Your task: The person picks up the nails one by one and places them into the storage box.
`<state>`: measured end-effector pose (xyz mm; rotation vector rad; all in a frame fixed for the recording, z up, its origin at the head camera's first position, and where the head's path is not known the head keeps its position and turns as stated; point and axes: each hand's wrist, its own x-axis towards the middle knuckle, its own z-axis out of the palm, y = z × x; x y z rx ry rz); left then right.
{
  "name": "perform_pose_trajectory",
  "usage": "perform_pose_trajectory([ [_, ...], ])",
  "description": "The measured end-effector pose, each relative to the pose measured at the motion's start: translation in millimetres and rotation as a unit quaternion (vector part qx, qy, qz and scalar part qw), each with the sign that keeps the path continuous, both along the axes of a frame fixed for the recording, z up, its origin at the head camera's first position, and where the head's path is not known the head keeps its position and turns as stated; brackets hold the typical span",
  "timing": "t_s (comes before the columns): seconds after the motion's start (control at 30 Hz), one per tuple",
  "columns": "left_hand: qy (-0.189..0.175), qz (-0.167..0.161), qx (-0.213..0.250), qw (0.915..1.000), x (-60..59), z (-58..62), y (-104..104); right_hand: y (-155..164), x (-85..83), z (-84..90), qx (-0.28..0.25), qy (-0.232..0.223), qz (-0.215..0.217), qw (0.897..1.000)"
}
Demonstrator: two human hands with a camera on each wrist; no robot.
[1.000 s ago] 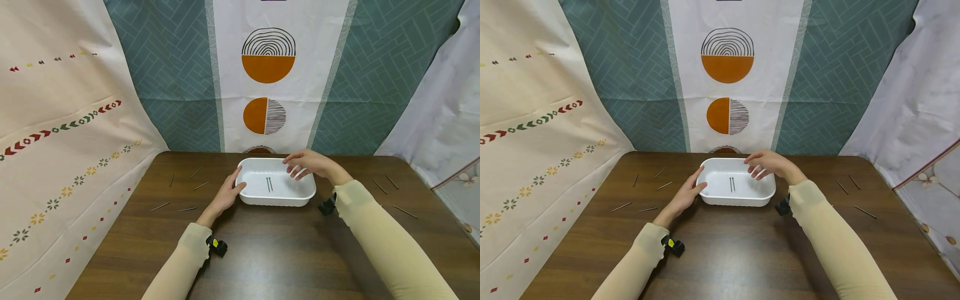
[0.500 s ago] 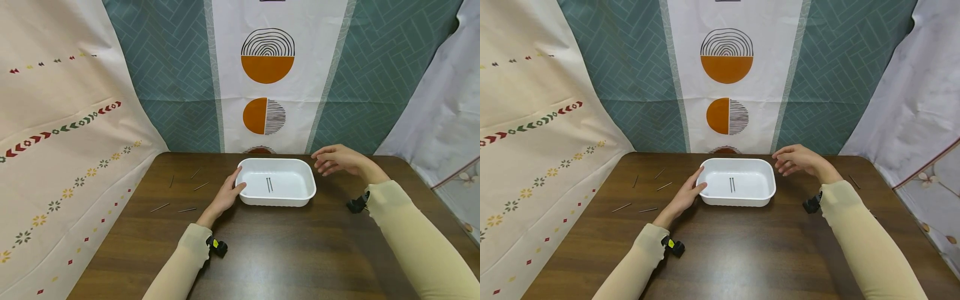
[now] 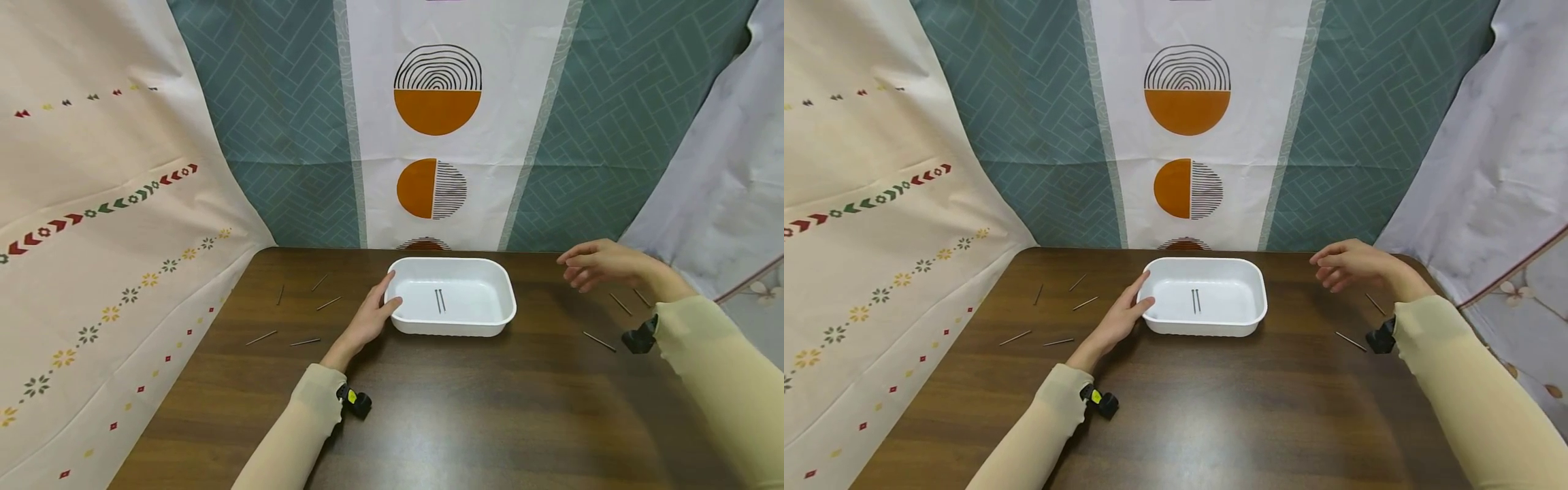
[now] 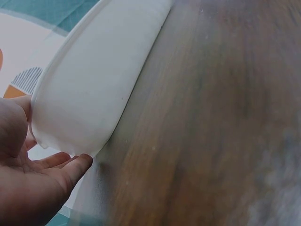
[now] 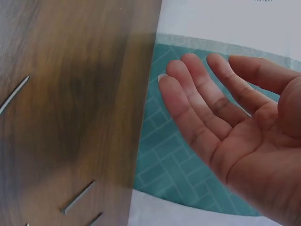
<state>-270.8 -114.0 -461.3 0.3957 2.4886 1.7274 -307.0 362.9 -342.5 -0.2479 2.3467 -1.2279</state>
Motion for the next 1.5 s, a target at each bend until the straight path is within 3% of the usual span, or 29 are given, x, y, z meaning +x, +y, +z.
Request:
perform_pose_trajectory([
  [0.43, 0.012, 0.003, 0.007, 0.9999, 0.4, 0.2, 0.4, 18.0, 8.2, -2.7, 0.073, -0.012, 0.073, 0.995],
  [0.97, 0.012, 0.000, 0.001, 0.9999, 0.9, 1.8, 0.5, 36.6, 25.5, -17.2, 0.083, -0.051, 0.108, 0.989],
  [1.33, 0.009, 0.002, -0.010, 0.9999, 0.4, 2.9, 0.9, 47.5, 35.7, -32.4, 0.041, -0.085, 0.117, 0.989],
  [1.5, 0.010, 0.000, -0.004, 0.9999, 0.1, 1.0, 0.7, 53.9, 39.9, -43.3, -0.005, -0.096, 0.146, 0.985],
])
